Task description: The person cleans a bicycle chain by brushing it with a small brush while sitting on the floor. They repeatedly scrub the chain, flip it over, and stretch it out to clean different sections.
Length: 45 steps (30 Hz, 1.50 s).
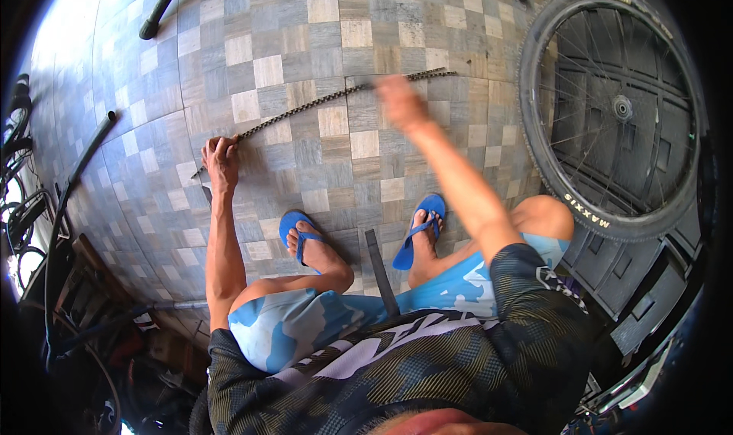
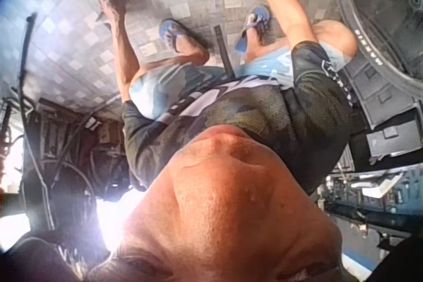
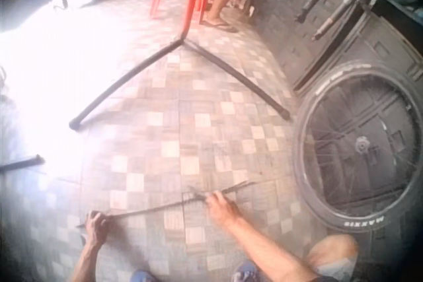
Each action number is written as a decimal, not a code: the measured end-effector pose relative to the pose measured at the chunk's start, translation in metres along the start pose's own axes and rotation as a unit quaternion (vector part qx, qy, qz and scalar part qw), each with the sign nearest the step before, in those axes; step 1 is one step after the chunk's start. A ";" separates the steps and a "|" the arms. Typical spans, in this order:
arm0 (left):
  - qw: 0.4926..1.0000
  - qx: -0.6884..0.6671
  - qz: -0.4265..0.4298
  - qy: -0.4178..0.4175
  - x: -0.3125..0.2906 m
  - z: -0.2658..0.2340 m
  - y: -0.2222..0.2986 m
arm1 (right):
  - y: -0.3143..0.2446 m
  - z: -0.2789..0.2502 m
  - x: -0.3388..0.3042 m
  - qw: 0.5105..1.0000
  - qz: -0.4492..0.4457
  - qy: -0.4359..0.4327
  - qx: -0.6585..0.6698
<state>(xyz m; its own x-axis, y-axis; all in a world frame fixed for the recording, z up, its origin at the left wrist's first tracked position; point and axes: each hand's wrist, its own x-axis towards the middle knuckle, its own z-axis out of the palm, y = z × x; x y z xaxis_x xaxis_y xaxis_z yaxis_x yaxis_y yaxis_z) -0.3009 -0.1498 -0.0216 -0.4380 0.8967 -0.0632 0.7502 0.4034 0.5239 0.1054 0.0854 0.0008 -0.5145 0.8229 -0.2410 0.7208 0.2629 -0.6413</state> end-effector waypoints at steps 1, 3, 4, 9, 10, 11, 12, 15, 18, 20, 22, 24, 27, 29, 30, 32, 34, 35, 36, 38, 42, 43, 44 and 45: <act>1.000 -0.009 0.009 -0.004 0.006 0.002 0.005 | 0.055 -0.040 -0.007 0.988 0.013 0.081 -0.129; 1.000 0.006 0.002 -0.007 -0.003 -0.008 -0.003 | 0.086 -0.113 -0.013 0.959 0.133 0.085 -0.236; 1.000 -0.012 0.017 -0.013 0.010 0.009 0.007 | 0.130 -0.153 -0.028 0.922 0.113 0.134 -0.347; 0.999 0.033 0.007 -0.008 -0.005 -0.013 -0.007 | -0.027 -0.052 0.009 0.990 0.127 0.063 -0.024; 0.999 0.030 0.012 -0.007 0.000 -0.009 -0.004 | -0.070 -0.019 0.012 0.938 0.247 0.041 0.241; 0.999 0.014 0.031 -0.012 0.017 0.004 0.010 | -0.067 0.022 0.010 0.977 0.110 0.044 0.177; 0.999 0.032 0.010 -0.008 0.002 -0.006 -0.005 | -0.132 0.026 0.010 0.937 0.217 -0.161 0.223; 0.999 0.026 0.023 -0.018 0.000 -0.011 -0.011 | -0.126 0.033 0.009 0.934 0.216 -0.230 0.166; 0.998 -0.010 0.044 -0.041 0.025 0.010 0.010 | 0.063 -0.036 -0.014 0.941 -0.118 0.218 -0.229; 0.999 0.027 0.007 -0.021 -0.002 -0.013 -0.007 | 0.070 -0.104 -0.015 0.951 0.195 0.089 -0.222; 0.999 0.008 0.015 -0.027 0.011 0.005 0.000 | 0.124 -0.163 -0.031 0.903 0.120 0.151 -0.383; 0.999 0.025 -0.005 -0.031 0.003 -0.003 -0.005 | 0.073 -0.123 -0.007 0.960 0.092 0.114 -0.238; 0.999 0.024 -0.002 -0.024 0.002 -0.010 -0.003 | -0.058 -0.028 0.016 0.993 0.103 0.012 0.051; 0.999 0.025 0.006 -0.021 0.006 -0.007 -0.002 | -0.119 0.029 0.020 0.962 0.168 -0.115 0.184; 1.000 0.020 0.012 -0.021 0.009 -0.005 -0.002 | -0.113 0.048 0.021 0.976 0.105 -0.108 0.160; 1.000 0.014 0.015 -0.022 0.006 -0.005 -0.005 | -0.094 0.065 0.014 0.970 0.110 -0.120 0.182; 1.000 0.008 0.006 -0.016 -0.001 -0.014 -0.007 | -0.053 0.033 0.008 0.985 0.091 -0.079 0.125; 1.000 0.009 0.012 -0.014 0.004 -0.009 -0.005 | -0.006 0.010 0.006 1.000 0.021 0.001 -0.010; 1.000 0.003 0.021 -0.015 0.011 0.000 0.001 | 0.043 -0.018 0.000 0.984 -0.019 0.094 -0.147; 1.000 0.022 0.011 -0.005 0.002 -0.004 -0.002 | 0.079 -0.079 -0.010 0.966 0.080 0.112 -0.220; 0.999 0.022 0.036 0.019 0.002 -0.009 -0.001 | 0.098 -0.132 -0.020 0.950 0.112 0.178 -0.229; 0.999 0.020 0.028 0.005 0.005 -0.010 -0.004 | 0.092 -0.126 -0.017 0.965 0.074 0.162 -0.195; 0.999 0.013 0.032 0.002 0.008 -0.009 -0.003 | 0.088 -0.119 -0.019 0.975 0.041 0.145 -0.162; 0.999 0.008 0.037 0.001 0.011 -0.008 0.002 | 0.081 -0.108 -0.018 0.996 -0.025 0.028 -0.080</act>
<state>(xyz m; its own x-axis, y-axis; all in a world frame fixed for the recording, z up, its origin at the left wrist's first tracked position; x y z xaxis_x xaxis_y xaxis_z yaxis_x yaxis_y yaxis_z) -0.3085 -0.1402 -0.0144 -0.3829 0.9235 -0.0226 0.7879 0.3393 0.5140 0.2231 0.1467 0.0319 -0.5278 0.8325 -0.1686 0.7623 0.3768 -0.5262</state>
